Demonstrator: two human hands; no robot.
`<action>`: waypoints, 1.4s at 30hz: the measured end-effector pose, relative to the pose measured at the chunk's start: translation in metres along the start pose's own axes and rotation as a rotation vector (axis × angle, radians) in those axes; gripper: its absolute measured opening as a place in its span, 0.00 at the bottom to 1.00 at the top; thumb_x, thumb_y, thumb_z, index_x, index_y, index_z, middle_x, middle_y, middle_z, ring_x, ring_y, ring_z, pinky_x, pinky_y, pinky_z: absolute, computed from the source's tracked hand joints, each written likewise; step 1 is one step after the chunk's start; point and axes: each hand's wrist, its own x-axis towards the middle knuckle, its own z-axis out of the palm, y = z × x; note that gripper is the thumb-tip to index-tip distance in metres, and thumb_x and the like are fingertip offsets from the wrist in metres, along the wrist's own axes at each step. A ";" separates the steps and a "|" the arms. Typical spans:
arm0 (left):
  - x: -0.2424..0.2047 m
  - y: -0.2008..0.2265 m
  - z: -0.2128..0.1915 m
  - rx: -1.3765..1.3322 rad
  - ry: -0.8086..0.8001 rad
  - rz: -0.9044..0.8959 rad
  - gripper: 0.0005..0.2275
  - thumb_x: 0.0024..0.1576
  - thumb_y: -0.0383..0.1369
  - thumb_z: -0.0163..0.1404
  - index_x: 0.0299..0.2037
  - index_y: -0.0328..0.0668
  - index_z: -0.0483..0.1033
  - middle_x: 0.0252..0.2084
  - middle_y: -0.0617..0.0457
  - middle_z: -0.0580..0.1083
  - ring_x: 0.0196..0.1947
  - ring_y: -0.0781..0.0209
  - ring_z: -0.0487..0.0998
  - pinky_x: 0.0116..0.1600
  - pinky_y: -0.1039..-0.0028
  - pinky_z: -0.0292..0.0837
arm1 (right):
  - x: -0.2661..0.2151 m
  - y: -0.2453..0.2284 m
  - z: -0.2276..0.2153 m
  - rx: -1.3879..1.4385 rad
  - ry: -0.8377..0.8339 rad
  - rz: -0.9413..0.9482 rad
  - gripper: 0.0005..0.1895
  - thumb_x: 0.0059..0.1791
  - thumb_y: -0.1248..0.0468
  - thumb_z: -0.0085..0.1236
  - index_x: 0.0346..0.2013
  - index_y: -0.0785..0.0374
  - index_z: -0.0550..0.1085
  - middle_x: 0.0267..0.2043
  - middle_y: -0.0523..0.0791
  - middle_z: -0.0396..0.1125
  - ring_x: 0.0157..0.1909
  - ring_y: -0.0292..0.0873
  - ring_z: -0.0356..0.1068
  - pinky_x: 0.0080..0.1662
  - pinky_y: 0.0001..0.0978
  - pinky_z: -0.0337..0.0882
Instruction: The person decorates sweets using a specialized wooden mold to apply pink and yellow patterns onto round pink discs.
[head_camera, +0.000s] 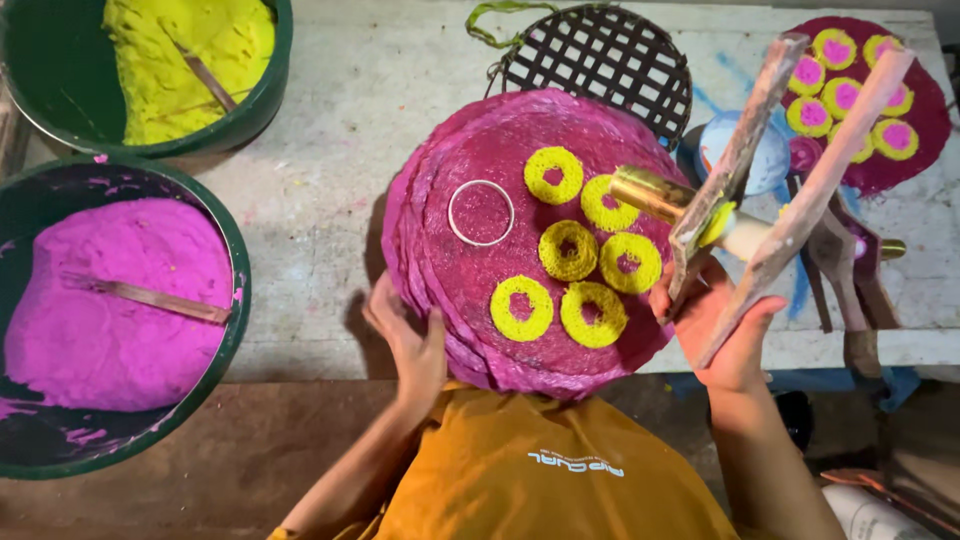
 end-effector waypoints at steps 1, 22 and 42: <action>0.014 0.014 -0.001 0.219 -0.081 0.118 0.34 0.55 0.26 0.59 0.72 0.34 0.55 0.69 0.41 0.56 0.71 0.48 0.57 0.76 0.56 0.50 | 0.001 0.000 0.002 -0.006 -0.013 -0.004 0.61 0.37 0.15 0.43 0.60 0.64 0.64 0.50 0.45 0.61 0.45 0.47 0.60 0.48 0.40 0.59; 0.133 0.035 0.074 0.580 -0.709 0.290 0.55 0.40 0.50 0.69 0.74 0.38 0.46 0.70 0.37 0.58 0.66 0.41 0.60 0.62 0.46 0.52 | -0.012 0.011 0.016 -0.221 0.017 0.005 0.61 0.39 0.16 0.41 0.66 0.64 0.60 0.54 0.43 0.62 0.44 0.42 0.60 0.45 0.36 0.62; 0.214 0.030 0.105 -1.781 -0.584 -0.320 0.17 0.64 0.53 0.40 0.36 0.50 0.63 0.31 0.61 0.64 0.36 0.64 0.68 0.56 0.65 0.67 | 0.145 -0.051 0.101 -1.259 -0.394 0.610 0.48 0.48 0.26 0.24 0.26 0.66 0.77 0.22 0.48 0.70 0.26 0.44 0.72 0.33 0.39 0.72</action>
